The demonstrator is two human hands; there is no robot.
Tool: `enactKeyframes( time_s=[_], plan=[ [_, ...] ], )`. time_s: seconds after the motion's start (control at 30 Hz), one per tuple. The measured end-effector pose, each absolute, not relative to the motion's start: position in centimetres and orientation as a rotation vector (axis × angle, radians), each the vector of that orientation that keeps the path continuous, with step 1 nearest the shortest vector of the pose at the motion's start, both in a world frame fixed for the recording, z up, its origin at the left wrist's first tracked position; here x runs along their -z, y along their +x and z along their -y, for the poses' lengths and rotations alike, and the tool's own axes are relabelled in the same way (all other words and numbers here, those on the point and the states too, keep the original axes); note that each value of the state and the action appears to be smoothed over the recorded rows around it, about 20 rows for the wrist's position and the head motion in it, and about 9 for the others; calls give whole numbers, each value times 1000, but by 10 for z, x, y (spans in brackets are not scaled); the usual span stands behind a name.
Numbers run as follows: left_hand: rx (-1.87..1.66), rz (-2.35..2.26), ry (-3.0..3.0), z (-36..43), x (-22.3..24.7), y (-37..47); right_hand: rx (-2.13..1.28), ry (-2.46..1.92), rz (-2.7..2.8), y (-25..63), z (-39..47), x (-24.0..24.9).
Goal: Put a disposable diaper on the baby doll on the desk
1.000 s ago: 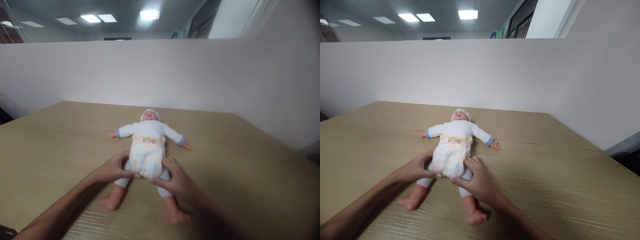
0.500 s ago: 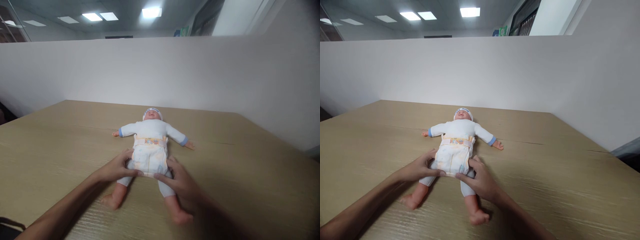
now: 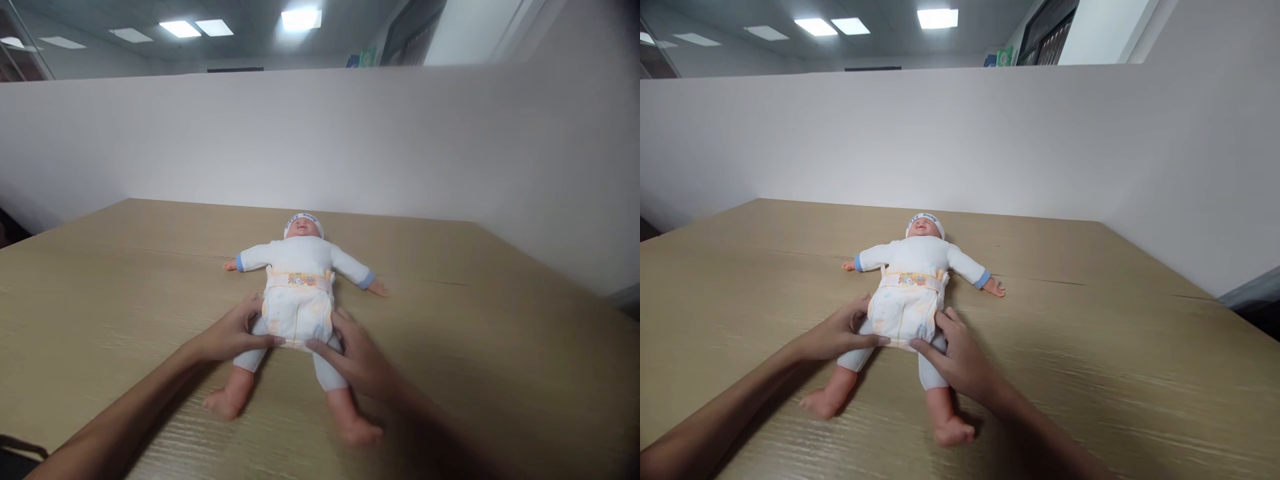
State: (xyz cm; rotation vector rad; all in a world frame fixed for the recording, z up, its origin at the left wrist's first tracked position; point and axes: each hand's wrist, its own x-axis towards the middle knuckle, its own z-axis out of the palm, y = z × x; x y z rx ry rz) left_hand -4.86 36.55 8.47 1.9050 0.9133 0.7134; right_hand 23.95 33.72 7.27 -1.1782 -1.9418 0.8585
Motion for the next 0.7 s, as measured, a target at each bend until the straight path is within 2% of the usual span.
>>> enactKeyframes(
  time_s=[0.33, 0.7],
  plan=[
    [-668, -1013, 1935, -363, -82, -49, -813, -1163, 2058, 233, -332, -85],
    [-514, -1161, 2048, -360, -86, -42, -874, -1153, 1981, 235, -336, -75]
  ],
)
